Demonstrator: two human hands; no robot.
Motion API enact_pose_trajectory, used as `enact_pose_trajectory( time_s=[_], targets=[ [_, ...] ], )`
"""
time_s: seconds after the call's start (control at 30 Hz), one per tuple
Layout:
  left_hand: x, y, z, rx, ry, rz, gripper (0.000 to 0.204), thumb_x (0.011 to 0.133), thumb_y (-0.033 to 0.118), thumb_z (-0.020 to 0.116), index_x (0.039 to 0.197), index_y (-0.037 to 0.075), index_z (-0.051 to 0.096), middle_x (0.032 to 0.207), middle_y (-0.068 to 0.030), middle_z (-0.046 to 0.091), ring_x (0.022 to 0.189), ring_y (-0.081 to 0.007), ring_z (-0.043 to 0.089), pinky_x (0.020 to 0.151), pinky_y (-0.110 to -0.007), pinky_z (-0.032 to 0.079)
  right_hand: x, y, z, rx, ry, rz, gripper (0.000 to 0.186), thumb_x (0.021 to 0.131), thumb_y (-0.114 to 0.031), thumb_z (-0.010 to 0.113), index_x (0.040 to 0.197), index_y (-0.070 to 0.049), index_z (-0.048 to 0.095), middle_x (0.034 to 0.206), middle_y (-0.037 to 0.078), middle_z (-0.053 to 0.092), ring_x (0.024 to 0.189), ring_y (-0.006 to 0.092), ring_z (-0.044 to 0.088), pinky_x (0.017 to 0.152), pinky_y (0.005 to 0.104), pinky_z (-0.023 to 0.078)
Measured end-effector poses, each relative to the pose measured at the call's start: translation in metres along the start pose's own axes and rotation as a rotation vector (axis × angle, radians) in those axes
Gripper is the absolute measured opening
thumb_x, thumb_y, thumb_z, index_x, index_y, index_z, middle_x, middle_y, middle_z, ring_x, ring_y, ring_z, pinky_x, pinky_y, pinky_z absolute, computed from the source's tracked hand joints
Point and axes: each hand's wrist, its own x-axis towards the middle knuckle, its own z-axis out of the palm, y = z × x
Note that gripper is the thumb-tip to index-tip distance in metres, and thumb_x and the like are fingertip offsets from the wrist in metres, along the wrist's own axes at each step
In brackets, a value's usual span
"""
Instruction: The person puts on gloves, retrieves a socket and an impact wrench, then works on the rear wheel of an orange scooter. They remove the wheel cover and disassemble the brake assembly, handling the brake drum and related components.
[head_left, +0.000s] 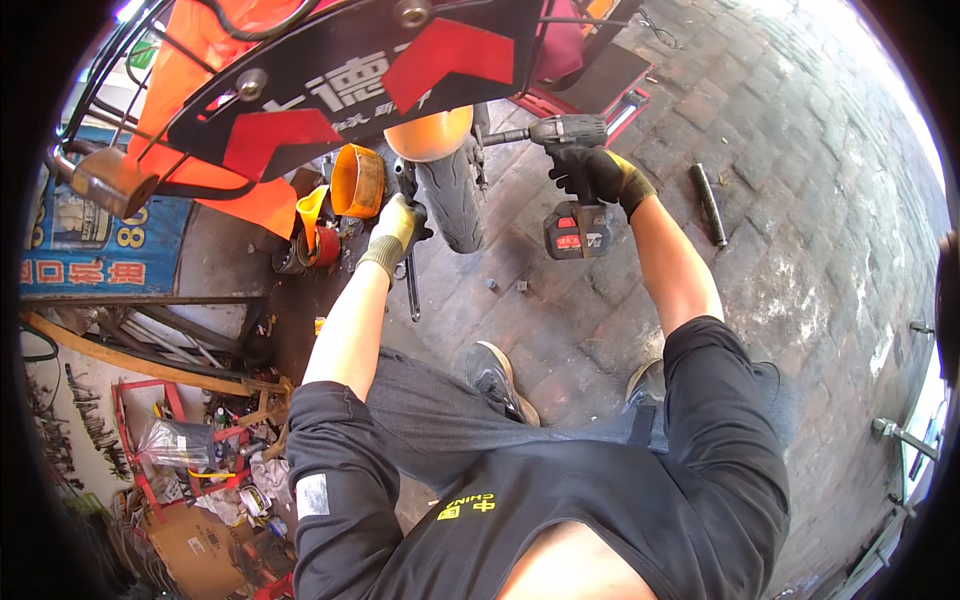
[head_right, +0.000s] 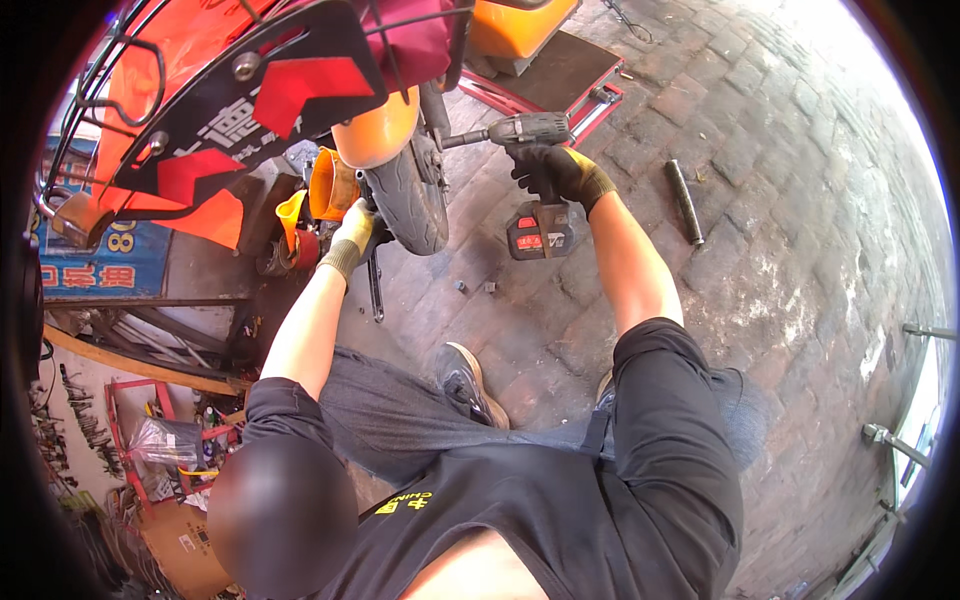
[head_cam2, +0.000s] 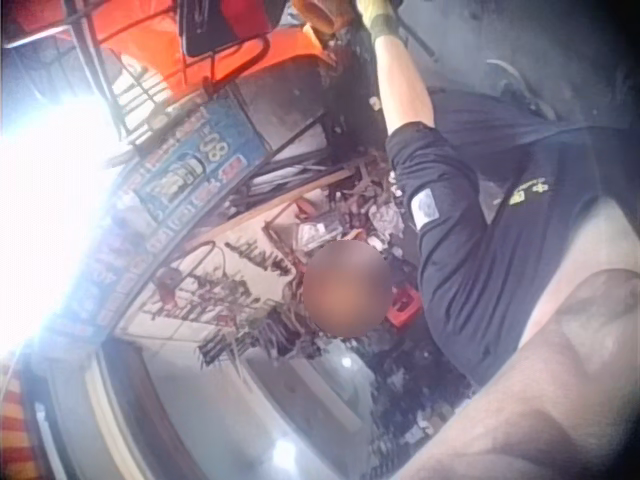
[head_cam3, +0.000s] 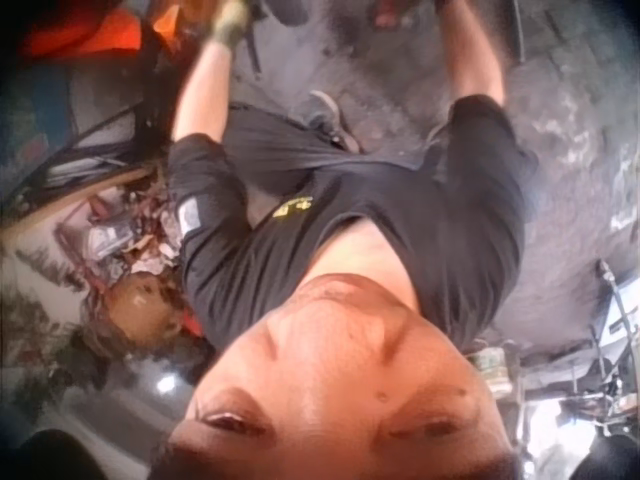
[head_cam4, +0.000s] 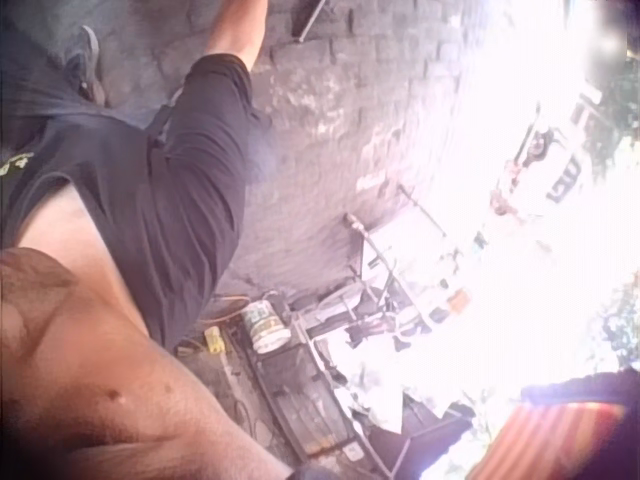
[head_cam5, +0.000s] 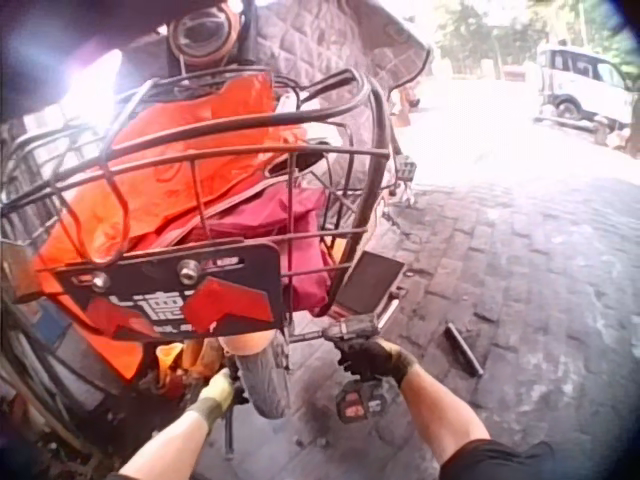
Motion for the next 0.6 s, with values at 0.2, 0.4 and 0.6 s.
enact_pose_trajectory(
  time_s=[0.2,0.4,0.6],
  targets=[
    [0.008,-0.005,0.0,0.313,0.03,0.02,0.029,0.095,0.013,0.068,0.119,-0.003,0.061,0.102,-0.0211,0.074,0.096,-0.0316,0.078,0.081,-0.039,0.061,0.001,0.007,-0.006,0.141,-0.103,-0.012,0.039,0.099,-0.039,0.073,0.128,-0.015,0.068,0.113,0.007,0.074,0.092,0.018,0.068,0.079,0.0345,0.055],
    [0.009,-0.01,-0.003,0.464,0.061,0.041,0.036,0.091,0.014,0.074,0.12,-0.003,0.061,0.106,-0.0223,0.074,0.101,-0.033,0.077,0.085,-0.041,0.06,0.009,0.007,-0.001,0.191,-0.109,0.005,0.03,0.099,-0.038,0.072,0.121,-0.018,0.069,0.108,0.003,0.073,0.088,0.0143,0.066,0.072,0.0309,0.051],
    [0.01,-0.011,0.0,0.54,0.052,0.054,0.043,0.087,0.015,0.08,0.121,-0.003,0.061,0.11,-0.0235,0.074,0.107,-0.0344,0.075,0.089,-0.042,0.059,0.008,0.007,0.014,0.126,0.077,-0.02,0.027,0.098,-0.038,0.073,0.114,-0.018,0.065,0.087,-0.002,0.062,0.076,0.0097,0.057,0.061,0.0267,0.043]
  ],
)
